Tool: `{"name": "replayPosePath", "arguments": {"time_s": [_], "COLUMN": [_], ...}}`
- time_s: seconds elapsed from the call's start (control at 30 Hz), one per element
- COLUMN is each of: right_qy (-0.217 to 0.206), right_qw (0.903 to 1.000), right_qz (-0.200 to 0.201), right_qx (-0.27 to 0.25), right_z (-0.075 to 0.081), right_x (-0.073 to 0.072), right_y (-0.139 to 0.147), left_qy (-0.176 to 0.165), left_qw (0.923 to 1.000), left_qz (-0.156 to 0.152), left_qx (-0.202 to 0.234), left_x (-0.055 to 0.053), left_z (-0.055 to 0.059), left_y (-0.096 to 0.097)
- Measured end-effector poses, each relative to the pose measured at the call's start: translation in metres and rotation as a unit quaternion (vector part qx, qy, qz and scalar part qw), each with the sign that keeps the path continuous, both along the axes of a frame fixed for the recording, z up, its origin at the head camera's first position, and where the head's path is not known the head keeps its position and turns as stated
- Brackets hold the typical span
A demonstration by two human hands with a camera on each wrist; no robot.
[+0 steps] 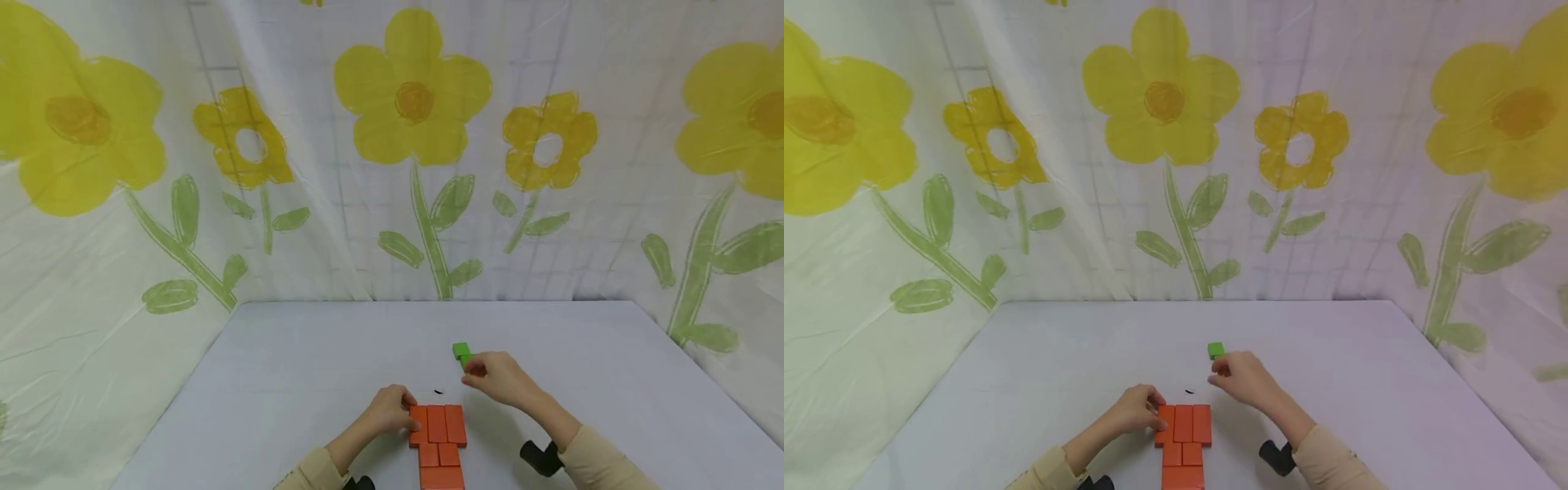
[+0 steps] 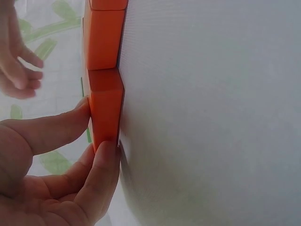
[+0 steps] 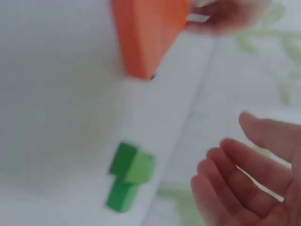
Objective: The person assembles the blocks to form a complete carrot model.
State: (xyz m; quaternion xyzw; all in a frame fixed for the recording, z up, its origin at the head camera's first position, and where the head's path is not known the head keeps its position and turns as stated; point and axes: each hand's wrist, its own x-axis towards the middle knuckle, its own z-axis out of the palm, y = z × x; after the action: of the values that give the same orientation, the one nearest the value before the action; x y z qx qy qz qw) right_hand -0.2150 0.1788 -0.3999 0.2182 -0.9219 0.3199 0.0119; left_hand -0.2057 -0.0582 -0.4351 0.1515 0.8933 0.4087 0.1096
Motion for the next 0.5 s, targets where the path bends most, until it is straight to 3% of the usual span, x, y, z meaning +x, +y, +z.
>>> {"name": "replayPosePath", "arguments": {"time_s": [0.13, 0.27, 0.5], "right_qy": [-0.001, -0.016, -0.039], "right_qw": [0.9964, 0.9899, 0.9809], "right_qz": [-0.083, -0.14, -0.187], "right_qx": [-0.015, -0.018, 0.036], "right_z": [-0.016, -0.031, -0.043], "right_x": [-0.019, -0.029, -0.032], "right_y": [0.012, 0.019, 0.008], "left_qy": [0.002, -0.001, 0.004], "left_qw": [1.0, 1.0, 1.0], "left_qz": [0.0, -0.001, -0.003], "left_qx": [-0.003, -0.003, -0.006], "left_x": [0.001, 0.0, -0.001], "left_z": [0.0, -0.001, -0.002], "left_y": [0.0, 0.001, 0.0]}}
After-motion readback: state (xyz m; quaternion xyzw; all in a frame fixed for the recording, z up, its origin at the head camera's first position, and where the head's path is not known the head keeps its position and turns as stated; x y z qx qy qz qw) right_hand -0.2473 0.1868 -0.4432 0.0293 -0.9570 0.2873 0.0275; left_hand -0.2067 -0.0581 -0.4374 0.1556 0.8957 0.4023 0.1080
